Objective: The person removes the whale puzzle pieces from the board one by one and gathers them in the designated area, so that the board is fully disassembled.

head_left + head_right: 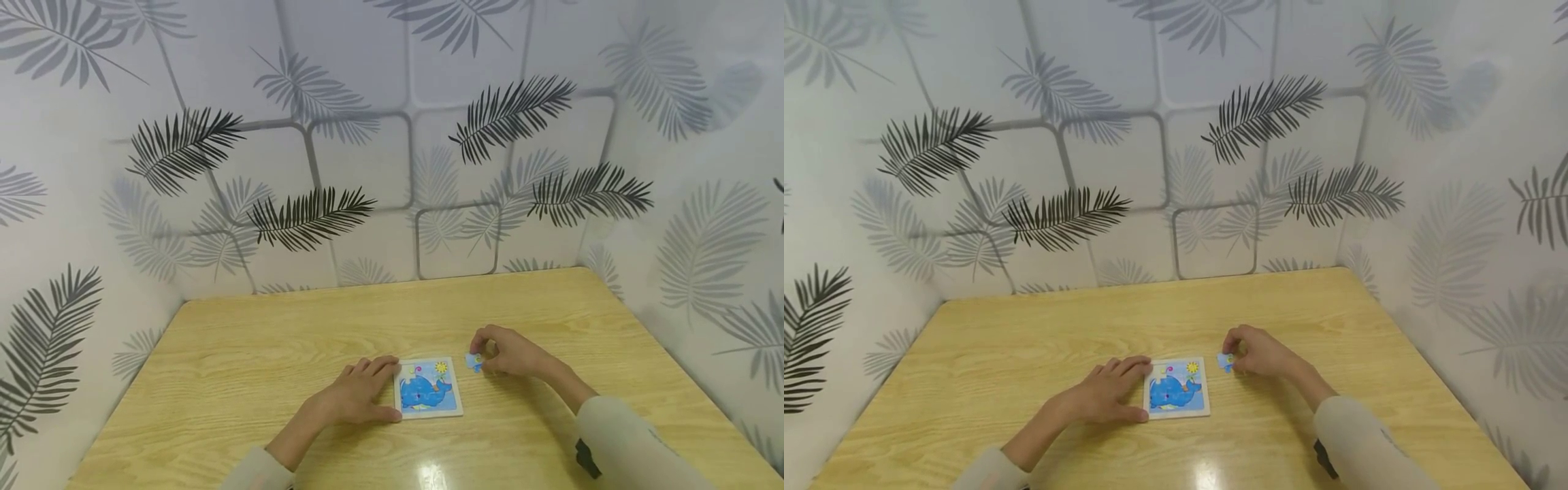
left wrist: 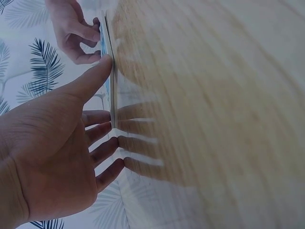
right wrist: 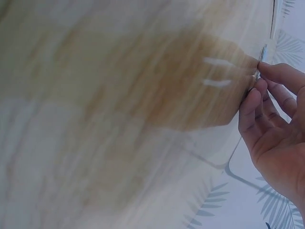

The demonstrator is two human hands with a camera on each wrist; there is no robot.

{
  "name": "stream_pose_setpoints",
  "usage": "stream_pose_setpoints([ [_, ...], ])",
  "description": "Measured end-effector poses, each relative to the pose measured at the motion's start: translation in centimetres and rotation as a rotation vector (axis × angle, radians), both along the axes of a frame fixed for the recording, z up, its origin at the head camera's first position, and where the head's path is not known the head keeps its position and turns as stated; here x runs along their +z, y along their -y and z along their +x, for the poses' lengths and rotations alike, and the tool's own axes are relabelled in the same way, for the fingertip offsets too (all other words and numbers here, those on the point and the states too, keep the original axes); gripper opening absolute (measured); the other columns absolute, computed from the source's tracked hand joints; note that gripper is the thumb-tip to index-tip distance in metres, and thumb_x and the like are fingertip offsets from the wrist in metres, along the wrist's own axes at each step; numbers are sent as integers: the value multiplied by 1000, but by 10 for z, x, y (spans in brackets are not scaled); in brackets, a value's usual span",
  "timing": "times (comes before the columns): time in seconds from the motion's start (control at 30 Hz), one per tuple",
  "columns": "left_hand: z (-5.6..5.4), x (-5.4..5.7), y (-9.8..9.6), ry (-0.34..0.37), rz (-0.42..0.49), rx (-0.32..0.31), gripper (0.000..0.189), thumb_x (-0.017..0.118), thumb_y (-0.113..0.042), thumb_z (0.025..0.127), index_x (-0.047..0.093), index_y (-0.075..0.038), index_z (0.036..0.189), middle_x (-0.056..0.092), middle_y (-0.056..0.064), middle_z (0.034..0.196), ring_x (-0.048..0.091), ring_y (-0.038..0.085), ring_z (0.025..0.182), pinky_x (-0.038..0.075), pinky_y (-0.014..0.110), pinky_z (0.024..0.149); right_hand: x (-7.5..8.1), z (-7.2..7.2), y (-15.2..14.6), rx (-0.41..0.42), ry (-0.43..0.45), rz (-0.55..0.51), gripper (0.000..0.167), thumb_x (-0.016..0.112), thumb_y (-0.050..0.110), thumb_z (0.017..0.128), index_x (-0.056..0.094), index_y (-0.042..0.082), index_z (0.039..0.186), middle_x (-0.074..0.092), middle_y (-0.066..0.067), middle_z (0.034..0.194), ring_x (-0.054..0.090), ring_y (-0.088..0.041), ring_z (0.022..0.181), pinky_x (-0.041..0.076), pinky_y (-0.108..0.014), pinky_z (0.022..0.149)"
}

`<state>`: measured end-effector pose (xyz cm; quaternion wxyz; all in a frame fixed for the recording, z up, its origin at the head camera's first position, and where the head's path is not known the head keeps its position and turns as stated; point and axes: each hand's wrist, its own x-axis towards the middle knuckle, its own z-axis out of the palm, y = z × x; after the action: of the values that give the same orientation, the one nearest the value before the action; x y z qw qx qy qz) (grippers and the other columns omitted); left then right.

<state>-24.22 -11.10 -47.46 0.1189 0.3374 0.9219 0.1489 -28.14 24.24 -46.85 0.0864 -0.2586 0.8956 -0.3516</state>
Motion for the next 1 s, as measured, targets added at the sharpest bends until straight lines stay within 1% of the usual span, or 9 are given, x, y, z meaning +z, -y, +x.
stream_pose_setpoints([
  [0.1, 0, 0, -1, 6, -9, 8, 86, 66, -58, 97, 34, -12, 162, 30, 3, 168, 34, 34, 148, 27, 64, 119, 1, 0, 0, -11, 14, 4, 25, 78, -1, 87, 67, 7, 108, 66, -7, 111, 59, -24, 99, 52, -35, 81],
  [0.23, 0, -2, -1, 13, -23, 23, 86, 67, -57, 97, 33, -13, 163, 28, 2, 169, 32, 33, 150, 25, 63, 120, 3, 0, 0, -20, 37, -17, 25, 78, -1, 87, 67, 5, 109, 64, -11, 109, 58, -19, 81, 52, -29, 66],
  [0.33, 0, -2, -1, 15, -27, 22, 86, 68, -56, 96, 34, -13, 162, 28, 3, 169, 32, 32, 150, 25, 62, 121, 4, 0, 1, -10, 13, -20, 26, 78, 0, 88, 67, 4, 111, 65, -11, 108, 57, -16, 77, 52, -28, 66],
  [0.43, 1, -2, -1, 10, -26, 15, 85, 68, -56, 97, 35, -12, 162, 29, 3, 168, 33, 32, 149, 26, 62, 120, 4, 0, 5, 6, -16, -23, 28, 77, 1, 89, 67, 4, 115, 66, -11, 109, 58, -15, 80, 52, -27, 69],
  [0.5, 1, -2, -1, 6, -25, 13, 84, 68, -55, 97, 36, -12, 161, 29, 3, 168, 33, 33, 149, 26, 62, 120, 5, 0, 9, 21, -10, -42, 29, 76, 2, 90, 66, 2, 117, 66, -13, 109, 60, -14, 78, 53, -27, 67],
  [0.6, 1, -2, -1, 4, -18, 13, 84, 67, -55, 97, 35, -12, 162, 29, 3, 169, 32, 33, 150, 26, 63, 120, 6, 1, 15, 44, 8, -77, 31, 75, 0, 90, 65, -1, 120, 65, -16, 110, 61, -12, 72, 53, -27, 61],
  [0.73, 1, -1, -1, -4, -20, 16, 84, 67, -56, 97, 36, -12, 161, 30, 2, 168, 33, 32, 149, 27, 63, 120, 7, 2, 23, 62, 24, -107, 33, 74, -2, 90, 64, -2, 122, 66, -19, 111, 58, -10, 62, 50, -25, 53],
  [0.87, 0, -2, -2, -12, -26, 21, 83, 68, -57, 96, 38, -13, 160, 31, 1, 167, 35, 31, 147, 28, 62, 119, 6, 1, 32, 60, 45, -108, 33, 74, -2, 91, 65, 0, 123, 66, -18, 113, 55, -9, 58, 47, -23, 50],
  [1.0, -1, -3, -2, -25, -23, 17, 83, 68, -58, 96, 39, -13, 159, 33, 1, 166, 36, 31, 146, 30, 62, 118, 6, -1, 42, 60, 52, -91, 32, 74, -2, 91, 68, 4, 122, 67, -15, 113, 54, -10, 60, 48, -24, 51],
])
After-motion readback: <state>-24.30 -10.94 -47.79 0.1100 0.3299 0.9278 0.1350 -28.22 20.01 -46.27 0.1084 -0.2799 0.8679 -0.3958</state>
